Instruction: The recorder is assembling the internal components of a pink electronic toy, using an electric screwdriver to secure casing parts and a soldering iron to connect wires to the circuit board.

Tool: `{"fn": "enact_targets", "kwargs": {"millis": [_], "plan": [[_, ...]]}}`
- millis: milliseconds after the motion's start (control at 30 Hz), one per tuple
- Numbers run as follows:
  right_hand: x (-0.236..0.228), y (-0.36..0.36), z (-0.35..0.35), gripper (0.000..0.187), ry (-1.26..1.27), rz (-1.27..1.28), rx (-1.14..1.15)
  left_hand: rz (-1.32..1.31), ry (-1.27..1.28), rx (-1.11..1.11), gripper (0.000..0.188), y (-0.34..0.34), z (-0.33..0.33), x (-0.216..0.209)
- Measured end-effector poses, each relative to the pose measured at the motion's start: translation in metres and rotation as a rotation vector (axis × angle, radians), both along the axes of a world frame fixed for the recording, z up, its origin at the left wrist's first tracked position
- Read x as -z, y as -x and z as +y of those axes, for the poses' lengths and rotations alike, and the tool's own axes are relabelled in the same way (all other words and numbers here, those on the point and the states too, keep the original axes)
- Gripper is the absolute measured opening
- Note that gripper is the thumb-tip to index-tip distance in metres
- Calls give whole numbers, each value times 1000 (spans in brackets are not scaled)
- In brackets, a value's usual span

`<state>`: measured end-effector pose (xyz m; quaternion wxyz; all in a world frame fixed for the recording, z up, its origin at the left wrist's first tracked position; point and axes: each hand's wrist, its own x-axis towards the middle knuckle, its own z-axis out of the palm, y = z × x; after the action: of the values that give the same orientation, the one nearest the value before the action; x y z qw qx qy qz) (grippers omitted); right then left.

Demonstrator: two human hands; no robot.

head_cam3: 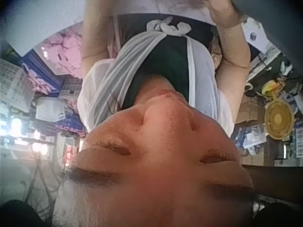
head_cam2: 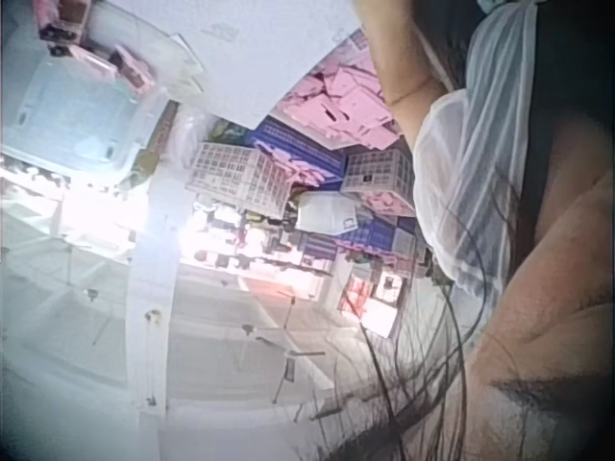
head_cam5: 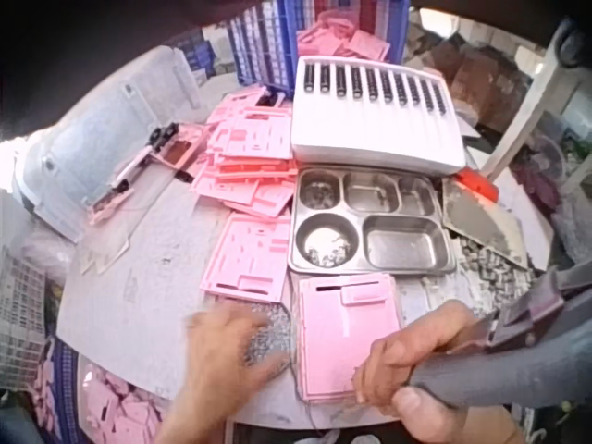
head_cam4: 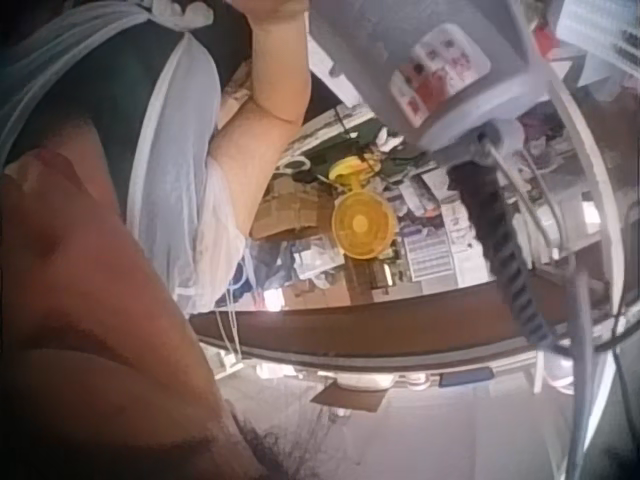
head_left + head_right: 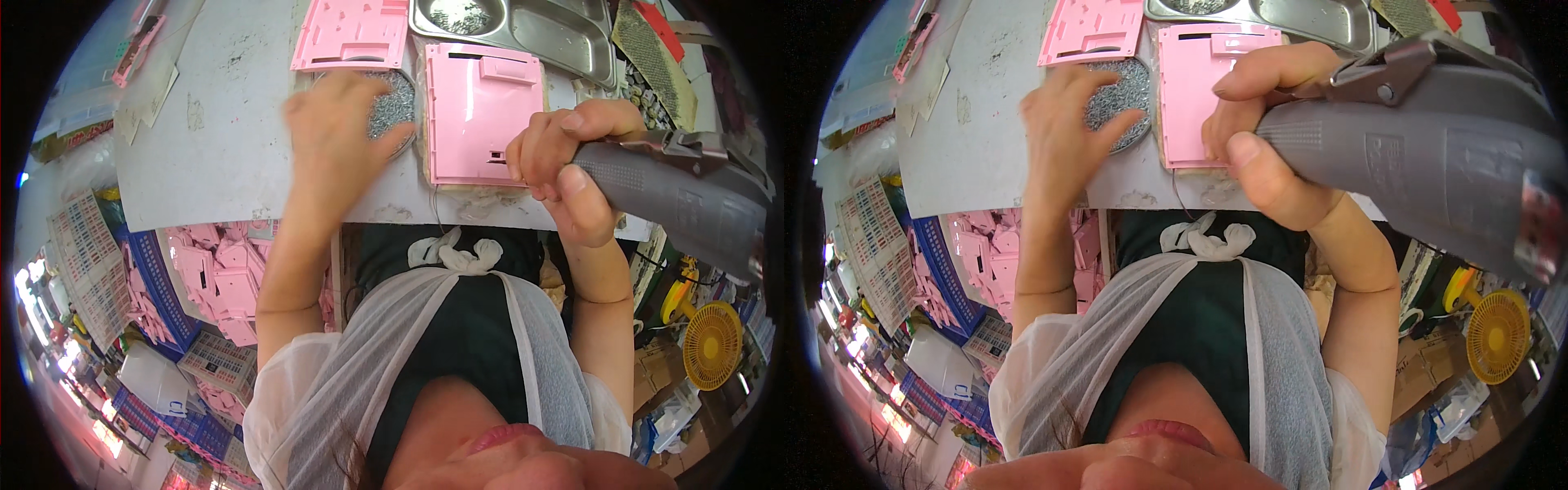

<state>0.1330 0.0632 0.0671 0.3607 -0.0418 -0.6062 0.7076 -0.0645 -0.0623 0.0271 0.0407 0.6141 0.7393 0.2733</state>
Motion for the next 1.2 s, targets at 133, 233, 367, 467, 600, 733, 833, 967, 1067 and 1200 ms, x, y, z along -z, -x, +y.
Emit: {"fn": "enact_targets", "kwargs": {"millis": [133,233,367,467,600,733,833,967,1067,1200], "plan": [[-3,-20,-3,34,39,-22,58,120,222,19,16,14,-18,25],[-2,-50,-3,35,15,-39,88,42,89,-34,10,20,-23,31],[16,-66,-6,34,-6,-7,143,179,11,-103,12,21,-6,46],[22,-65,-7,30,-34,-41,165,204,109,-106,13,28,-1,41],[33,-62,-9,21,-131,-69,153,198,-45,-105,15,31,3,38],[34,-62,-6,18,-208,-93,100,187,-42,-157,16,33,2,39],[31,-62,-2,22,-175,-108,79,200,47,-161,16,40,-2,43],[9,-59,7,32,-18,-19,67,218,12,-220,14,45,2,43],[-7,-54,7,39,2,39,75,126,-97,-2,13,6,11,25],[-24,-45,1,39,25,103,47,-27,-88,354,15,-64,24,-10]]}}
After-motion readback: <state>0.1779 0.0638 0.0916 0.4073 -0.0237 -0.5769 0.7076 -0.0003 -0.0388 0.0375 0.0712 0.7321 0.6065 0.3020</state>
